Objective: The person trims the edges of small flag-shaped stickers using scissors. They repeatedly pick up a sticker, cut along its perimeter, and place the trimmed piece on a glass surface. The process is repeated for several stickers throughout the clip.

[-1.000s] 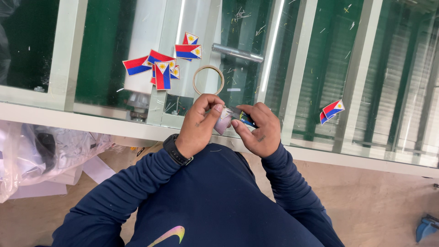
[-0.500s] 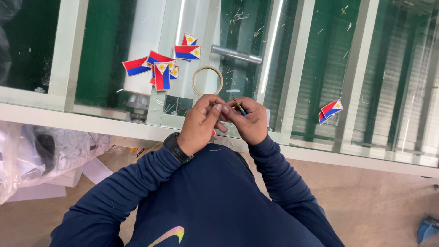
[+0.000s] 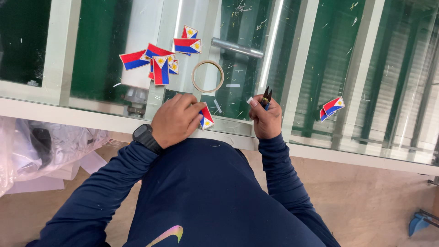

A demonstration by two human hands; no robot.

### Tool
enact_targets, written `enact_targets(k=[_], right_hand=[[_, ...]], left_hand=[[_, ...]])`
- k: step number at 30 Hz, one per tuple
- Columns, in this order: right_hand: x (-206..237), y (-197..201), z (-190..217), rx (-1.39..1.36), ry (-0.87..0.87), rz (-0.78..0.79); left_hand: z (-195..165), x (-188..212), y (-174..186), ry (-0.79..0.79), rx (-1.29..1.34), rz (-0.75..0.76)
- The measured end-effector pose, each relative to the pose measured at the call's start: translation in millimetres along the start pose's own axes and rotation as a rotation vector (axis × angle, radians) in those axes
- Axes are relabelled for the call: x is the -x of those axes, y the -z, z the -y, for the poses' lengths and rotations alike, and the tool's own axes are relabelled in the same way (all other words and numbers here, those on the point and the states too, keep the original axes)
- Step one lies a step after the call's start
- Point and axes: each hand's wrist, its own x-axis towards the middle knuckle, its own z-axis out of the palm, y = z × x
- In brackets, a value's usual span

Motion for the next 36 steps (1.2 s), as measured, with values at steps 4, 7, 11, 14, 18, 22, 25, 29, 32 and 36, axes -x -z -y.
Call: enact_targets(k=[4, 7, 11, 14, 18, 22, 25, 29, 32, 36], right_hand=[[4, 1, -8, 0.004, -0.009, 0.016], [7, 0, -13, -0.018, -0.019, 0.016], [12, -5, -14, -0.034, -0.046, 0.014], [17, -15, -4, -0.189, -0.113, 0.098], [25, -27, 26, 0.033, 0.063, 0.377], [26, -33, 45, 0.266, 0.213, 0.575], [24, -32, 41, 0.245, 0.102, 0.510], [23, -24, 31, 0.289, 0.012, 0.409], [23, -25, 31, 0.265, 0.065, 0.389], [30, -37, 43, 0.304, 0.266, 0.245]], left_hand=[[-8, -9, -7, -0.047, -0.147, 0.112], [-9, -13, -18, -0.003, -0.199, 0.202], [-5, -5, -25, 0.039, -0.150, 0.177], [-3, 1, -23, 0.121, 0.087, 0.068], [-2, 2, -12, 0.455, 0.850, 0.170], [-14, 2, -7, 0.567, 1.089, 0.241], [-22, -2, -10, 0.612, 1.219, 0.211], [-27, -6, -14, 0.612, 1.246, 0.190], [-28, -9, -18, 0.666, 1.229, 0.174], [-30, -8, -24, 0.711, 1.336, 0.100]])
